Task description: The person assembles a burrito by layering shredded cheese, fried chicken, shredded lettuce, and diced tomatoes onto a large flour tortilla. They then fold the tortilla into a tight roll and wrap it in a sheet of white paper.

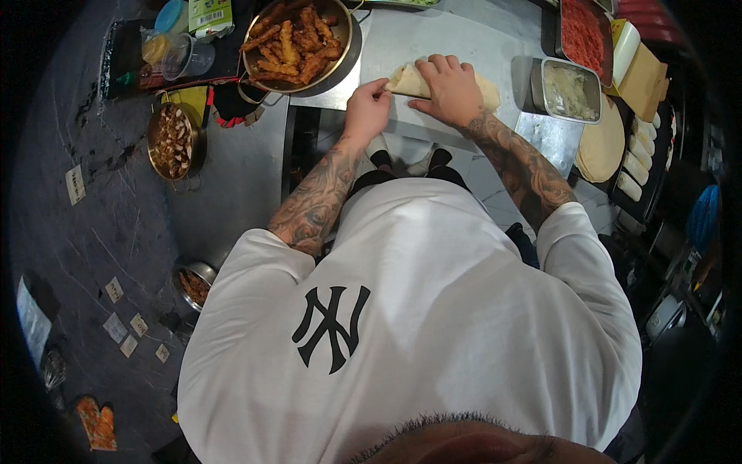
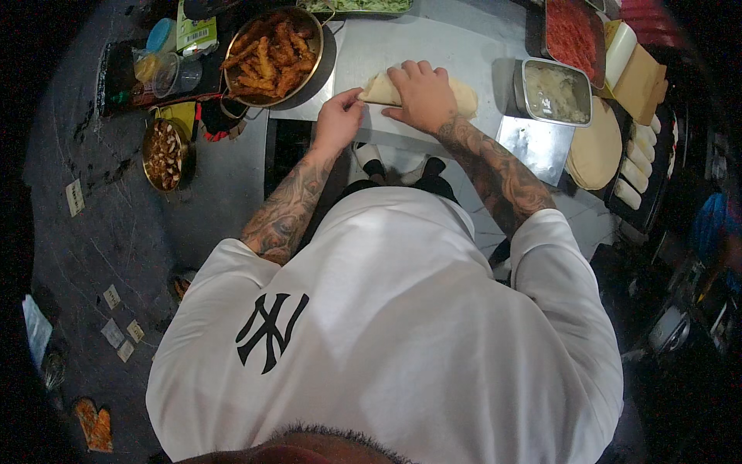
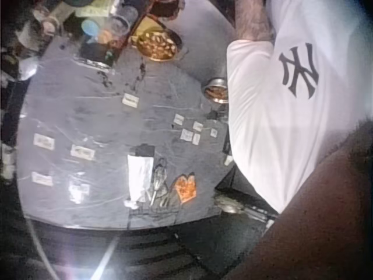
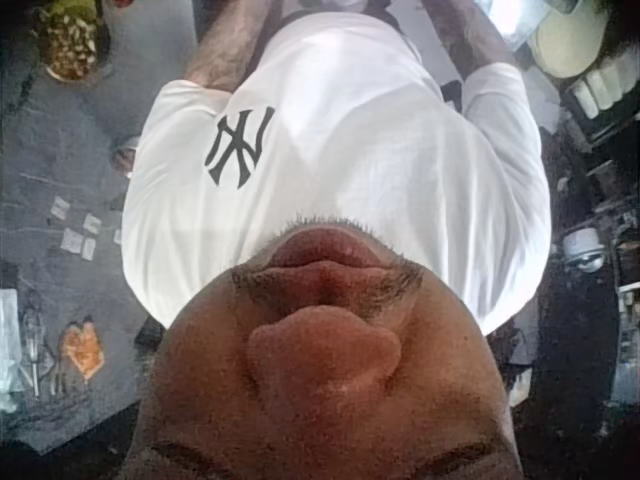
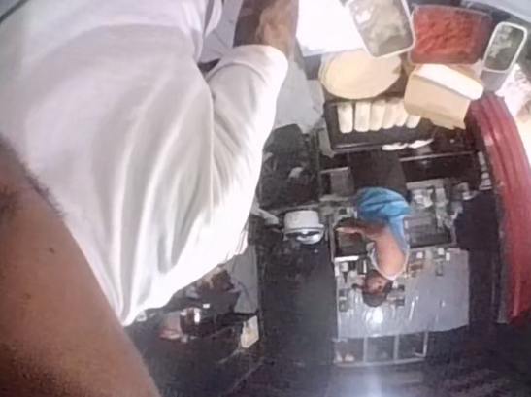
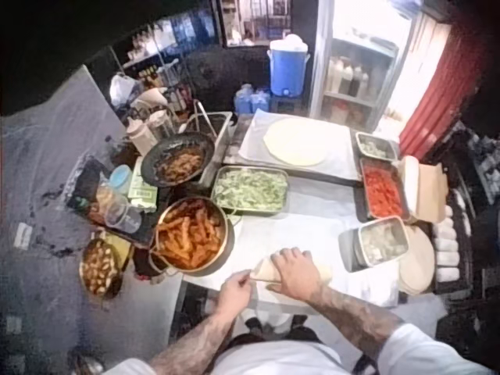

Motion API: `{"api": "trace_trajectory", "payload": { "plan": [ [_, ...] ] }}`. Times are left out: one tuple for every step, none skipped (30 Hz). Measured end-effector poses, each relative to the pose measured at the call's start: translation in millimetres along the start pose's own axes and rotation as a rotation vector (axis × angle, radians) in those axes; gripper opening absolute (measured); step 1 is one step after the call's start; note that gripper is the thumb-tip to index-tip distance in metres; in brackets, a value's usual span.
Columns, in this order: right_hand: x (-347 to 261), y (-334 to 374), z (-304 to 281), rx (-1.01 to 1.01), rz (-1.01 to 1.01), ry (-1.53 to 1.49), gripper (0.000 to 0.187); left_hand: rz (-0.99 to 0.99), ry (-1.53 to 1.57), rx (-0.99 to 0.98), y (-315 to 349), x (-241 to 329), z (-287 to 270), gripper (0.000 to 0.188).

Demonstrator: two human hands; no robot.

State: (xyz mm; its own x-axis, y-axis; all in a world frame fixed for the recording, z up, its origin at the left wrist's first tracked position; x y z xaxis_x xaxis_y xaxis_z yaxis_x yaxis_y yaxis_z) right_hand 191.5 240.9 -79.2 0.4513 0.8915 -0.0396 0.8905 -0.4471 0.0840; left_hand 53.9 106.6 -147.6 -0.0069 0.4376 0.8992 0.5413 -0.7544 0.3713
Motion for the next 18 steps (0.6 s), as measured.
{"api": "trace_trajectory", "payload": {
  "plan": [
    [-1, 1, 1, 0.005, -0.005, 0.01, 0.08, 0.054, -0.026, 0.012, -1, -3, 2, 0.045],
    [-2, 1, 2, 0.011, -0.012, 0.019, 0.08, 0.028, 0.075, 0.067, 0, -10, 2, 0.046],
    [-3, 3, 5, 0.017, -0.012, 0.028, 0.08, 0.002, 0.173, 0.116, 4, -8, 5, 0.047],
    [-2, 3, 6, 0.041, -0.003, 0.025, 0.08, -0.023, 0.272, 0.166, 9, -7, 7, 0.048],
    [-1, 3, 7, 0.065, 0.006, 0.022, 0.081, -0.05, 0.279, 0.176, 15, -5, 10, 0.048],
    [0, 3, 5, 0.091, 0.013, 0.017, 0.081, -0.076, 0.285, 0.188, 22, 4, 11, 0.048],
    [3, 2, 6, 0.078, 0.04, 0.005, 0.083, -0.102, 0.291, 0.199, 27, 9, 11, 0.048],
    [7, 2, 6, 0.065, 0.067, -0.007, 0.084, -0.085, 0.283, 0.184, 27, 10, 12, 0.05],
    [9, 2, 4, 0.052, 0.092, -0.02, 0.086, -0.069, 0.275, 0.169, 28, 11, 12, 0.052],
    [11, 2, 3, 0.02, 0.106, 0.005, 0.084, -0.053, 0.268, 0.154, 28, 12, 12, 0.054],
    [13, 3, 1, -0.013, 0.121, 0.029, 0.082, -0.056, 0.212, 0.122, 28, 13, 13, 0.056],
    [14, 5, 2, -0.047, 0.135, 0.054, 0.081, -0.061, 0.158, 0.09, 30, 21, 15, 0.058],
    [14, 5, 2, -0.034, 0.143, 0.054, 0.079, -0.065, 0.103, 0.058, 31, 26, 17, 0.06],
    [13, 5, 3, -0.021, 0.151, 0.053, 0.077, 0.011, 0.079, 0.067, 31, 28, 20, 0.061],
    [12, 5, 4, -0.007, 0.159, 0.052, 0.075, 0.087, 0.053, 0.076, 32, 31, 23, 0.063],
    [11, 6, 5, 0.022, 0.157, 0.042, 0.074, 0.164, 0.028, 0.084, 33, 35, 25, 0.065],
    [11, 6, 6, 0.051, 0.155, 0.033, 0.073, 0.13, 0.016, 0.084, 32, 32, 25, 0.065],
    [12, 7, 6, 0.08, 0.157, 0.026, 0.072, 0.098, 0.005, 0.08, 32, 37, 25, 0.066]
  ]
}}
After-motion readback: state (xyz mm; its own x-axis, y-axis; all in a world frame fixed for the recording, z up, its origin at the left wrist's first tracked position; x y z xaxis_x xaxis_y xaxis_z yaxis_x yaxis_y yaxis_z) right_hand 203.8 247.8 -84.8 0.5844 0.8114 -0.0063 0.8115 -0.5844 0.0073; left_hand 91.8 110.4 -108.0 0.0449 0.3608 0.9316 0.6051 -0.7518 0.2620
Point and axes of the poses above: each hand's wrist, its own y-axis away from the middle knuckle, its own z-axis out of the palm, x = y × z, the point moved 5 cm from there along -y, towards the middle knuckle, and after that the axes turned 10 degrees about y, right-handed, at the moved point
